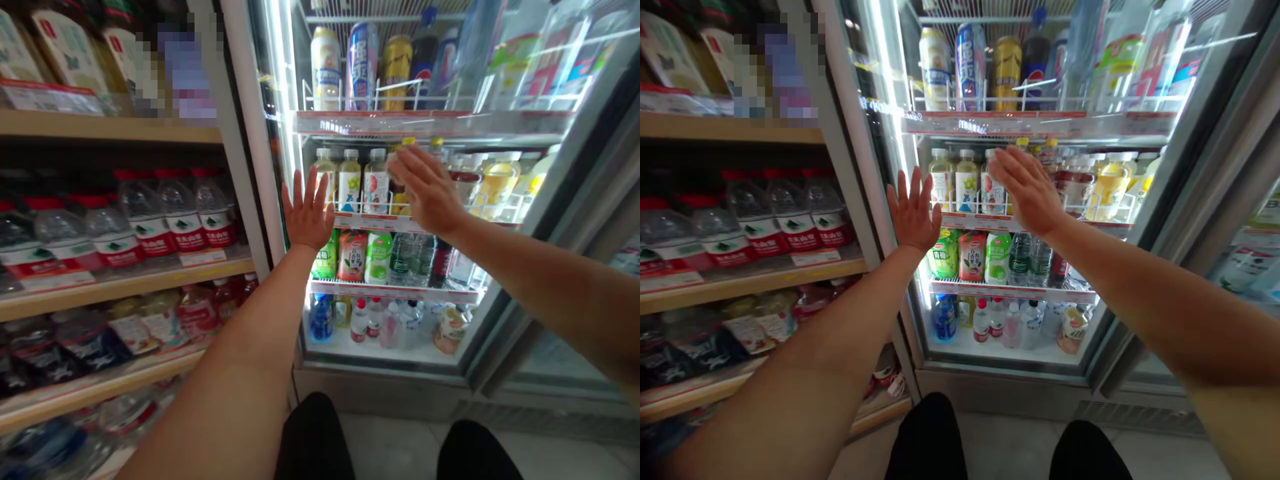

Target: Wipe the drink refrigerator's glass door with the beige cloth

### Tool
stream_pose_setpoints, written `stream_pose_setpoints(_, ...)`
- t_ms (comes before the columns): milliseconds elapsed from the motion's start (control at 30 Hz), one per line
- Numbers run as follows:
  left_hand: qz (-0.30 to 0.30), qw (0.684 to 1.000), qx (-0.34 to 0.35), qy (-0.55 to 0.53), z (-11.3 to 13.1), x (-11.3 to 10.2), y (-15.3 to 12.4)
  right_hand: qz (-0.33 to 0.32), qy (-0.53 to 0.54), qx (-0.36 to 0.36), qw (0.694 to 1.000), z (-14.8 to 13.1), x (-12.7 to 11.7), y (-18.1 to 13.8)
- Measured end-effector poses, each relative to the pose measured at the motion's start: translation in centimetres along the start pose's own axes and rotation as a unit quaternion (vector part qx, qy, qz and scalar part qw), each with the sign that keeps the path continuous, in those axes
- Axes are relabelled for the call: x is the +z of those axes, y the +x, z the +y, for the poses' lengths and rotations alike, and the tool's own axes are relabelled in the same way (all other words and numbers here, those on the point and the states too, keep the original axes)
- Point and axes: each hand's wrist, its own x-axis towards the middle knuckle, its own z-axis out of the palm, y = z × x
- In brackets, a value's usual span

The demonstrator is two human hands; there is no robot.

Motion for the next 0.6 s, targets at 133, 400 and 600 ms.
stream_pose_setpoints(133,0.003,1.000,0.009,0.006,-0.1,0.0,-0.1,0.067,-0.027,0.021,0.997,-1.0,1.4,1.6)
stream_pose_setpoints(400,0.000,1.000,0.013,-0.010,-0.3,0.0,0.0,-0.020,0.020,-0.038,0.999,-2.4,2.6,3.3)
stream_pose_setpoints(600,-0.012,1.000,0.000,-0.022,-0.3,0.0,0.0,0.007,0.011,-0.016,1.000,-1.7,2.1,2.4)
